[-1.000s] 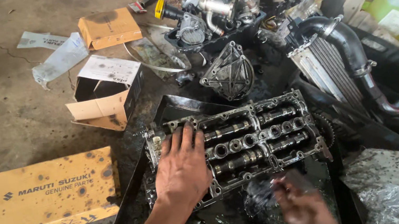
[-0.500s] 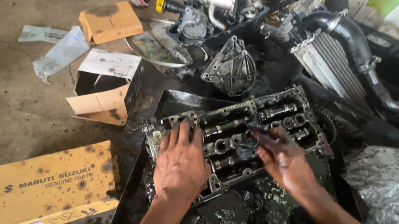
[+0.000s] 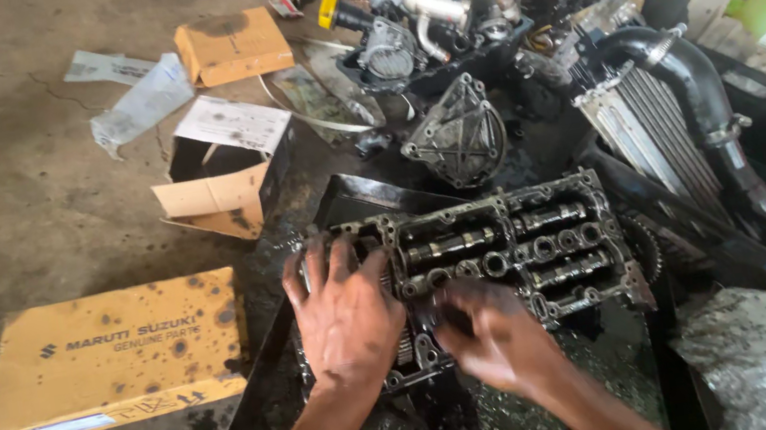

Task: The person scrubs a greasy engine cylinder head with their bare hands in a black tray filled with dark liquid. They repeatedly rub the camshaft area and lift the part to inspect it while continuing to clean.

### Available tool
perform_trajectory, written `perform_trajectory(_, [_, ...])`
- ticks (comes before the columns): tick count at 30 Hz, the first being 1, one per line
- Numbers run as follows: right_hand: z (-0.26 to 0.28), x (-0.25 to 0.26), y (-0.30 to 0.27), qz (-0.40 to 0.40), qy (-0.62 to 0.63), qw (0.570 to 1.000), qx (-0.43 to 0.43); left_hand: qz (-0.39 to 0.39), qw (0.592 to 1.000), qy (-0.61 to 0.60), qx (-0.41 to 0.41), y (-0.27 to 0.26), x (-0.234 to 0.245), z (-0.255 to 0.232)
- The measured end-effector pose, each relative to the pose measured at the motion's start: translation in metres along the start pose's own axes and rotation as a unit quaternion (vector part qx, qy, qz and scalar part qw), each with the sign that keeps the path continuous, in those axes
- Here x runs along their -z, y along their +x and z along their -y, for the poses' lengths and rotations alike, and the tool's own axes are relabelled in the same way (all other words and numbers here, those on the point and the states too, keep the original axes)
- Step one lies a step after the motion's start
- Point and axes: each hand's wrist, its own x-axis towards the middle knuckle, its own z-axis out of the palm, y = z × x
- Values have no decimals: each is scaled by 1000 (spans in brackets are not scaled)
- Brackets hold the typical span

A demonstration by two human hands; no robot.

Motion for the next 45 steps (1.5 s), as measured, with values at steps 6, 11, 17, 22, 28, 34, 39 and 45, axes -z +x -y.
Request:
perform_trajectory(6, [32,-17,42,-51,147,976,-153,-29,999,-44,-9,1,-7,7])
perform_trajectory(11, [33,-29,4,-118,19,992,30,-34,999,-26,-10,5,-6,8])
perform_trajectory(17, [24,-25,62,-179,77,981,25,-2,1000,-19,7,6,-4,6])
perform_trajectory(22, [20,-30,35,-162,-38,984,71,70,997,11,11,8,3,1])
perform_trajectory(28, [31,-1,32,55,2,991,-126,2,999,2,34,7,-11,3])
perform_trajectory(34, [-11,-19,84,-162,-191,933,259,-32,999,-4,30,7,-19,9])
perform_trajectory(39, [-57,17,69,-62,-260,959,96,-15,1000,5,21,6,-14,5])
perform_trajectory(45, [-32,-25,92,-205,-206,928,233,51,997,59,26,8,0,-2])
